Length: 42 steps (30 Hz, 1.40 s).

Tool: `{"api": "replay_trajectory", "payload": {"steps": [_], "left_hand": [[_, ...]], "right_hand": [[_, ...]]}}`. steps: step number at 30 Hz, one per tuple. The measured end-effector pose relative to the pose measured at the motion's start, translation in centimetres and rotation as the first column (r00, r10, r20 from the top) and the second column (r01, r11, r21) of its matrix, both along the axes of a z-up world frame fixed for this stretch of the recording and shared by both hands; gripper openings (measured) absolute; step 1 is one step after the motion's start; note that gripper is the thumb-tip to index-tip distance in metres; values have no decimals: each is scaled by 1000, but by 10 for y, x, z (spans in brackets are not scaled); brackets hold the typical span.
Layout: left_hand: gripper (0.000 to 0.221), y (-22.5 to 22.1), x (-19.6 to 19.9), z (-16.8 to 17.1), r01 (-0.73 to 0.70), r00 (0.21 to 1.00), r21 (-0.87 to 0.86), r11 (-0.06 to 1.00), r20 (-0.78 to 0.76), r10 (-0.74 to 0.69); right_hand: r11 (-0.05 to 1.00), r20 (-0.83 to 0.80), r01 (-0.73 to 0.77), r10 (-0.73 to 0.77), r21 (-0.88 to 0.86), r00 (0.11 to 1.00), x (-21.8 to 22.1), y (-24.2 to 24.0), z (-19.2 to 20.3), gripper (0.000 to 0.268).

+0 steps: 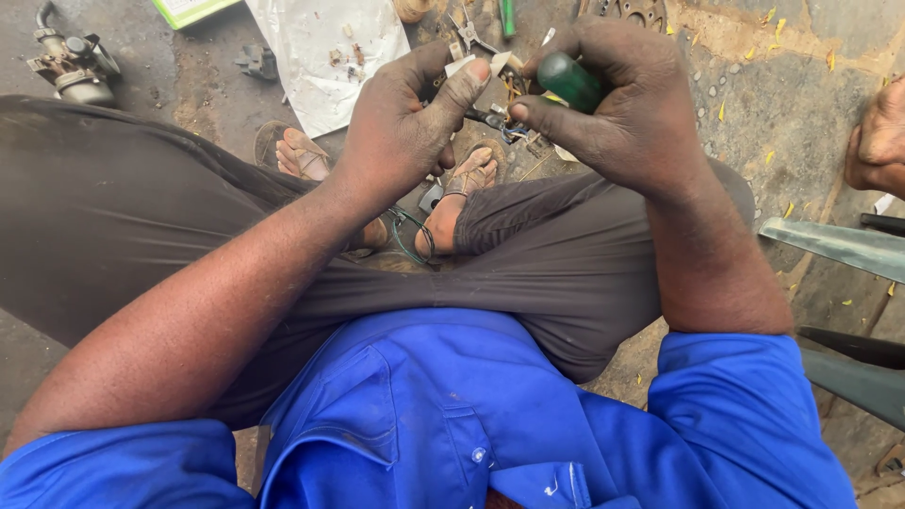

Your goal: Repairing and cleaning electrical and mechanical components of a motorcycle while sitting on the floor.

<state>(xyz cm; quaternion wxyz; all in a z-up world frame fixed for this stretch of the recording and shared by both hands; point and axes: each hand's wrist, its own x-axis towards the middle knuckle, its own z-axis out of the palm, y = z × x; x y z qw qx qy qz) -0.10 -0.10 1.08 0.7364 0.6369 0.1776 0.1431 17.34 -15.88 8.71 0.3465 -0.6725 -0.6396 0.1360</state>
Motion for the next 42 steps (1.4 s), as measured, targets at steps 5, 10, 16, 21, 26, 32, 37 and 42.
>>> {"api": "replay_trajectory", "payload": {"steps": [5, 10, 16, 21, 26, 32, 37, 42], "left_hand": [[46, 1, -2, 2, 37, 999, 91, 995, 25, -40], [43, -2, -3, -2, 47, 996, 120, 992, 65, -56], [34, -3, -3, -1, 3, 999, 355, 935, 38, -18], [32, 3, -3, -3, 176, 983, 17, 984, 54, -176], [30, 4, -4, 0, 228, 974, -70, 971, 36, -225], [28, 4, -3, -2, 229, 973, -112, 967, 22, -228], [27, 2, -4, -8, 248, 968, -128, 960, 63, -242], [26, 5, -4, -1, 226, 972, -73, 971, 85, -220]], "right_hand": [[1000, -54, 11, -12, -20, 998, 0, 0, -2, 26], [999, 20, -39, 39, 20, 999, -12, 7, 3, 31], [986, -325, 31, -84, -165, 942, -16, 3, -8, 30], [977, -541, -22, -98, -210, 835, -12, 2, 6, 29], [977, -443, -53, -44, -206, 895, 1, -7, 0, 25], [990, -352, -24, -28, -142, 936, -3, -5, -9, 21], [992, -368, 11, -58, -127, 928, -1, -5, -23, 15], [996, -575, -7, -44, -86, 817, 4, -3, -22, 15]]}}
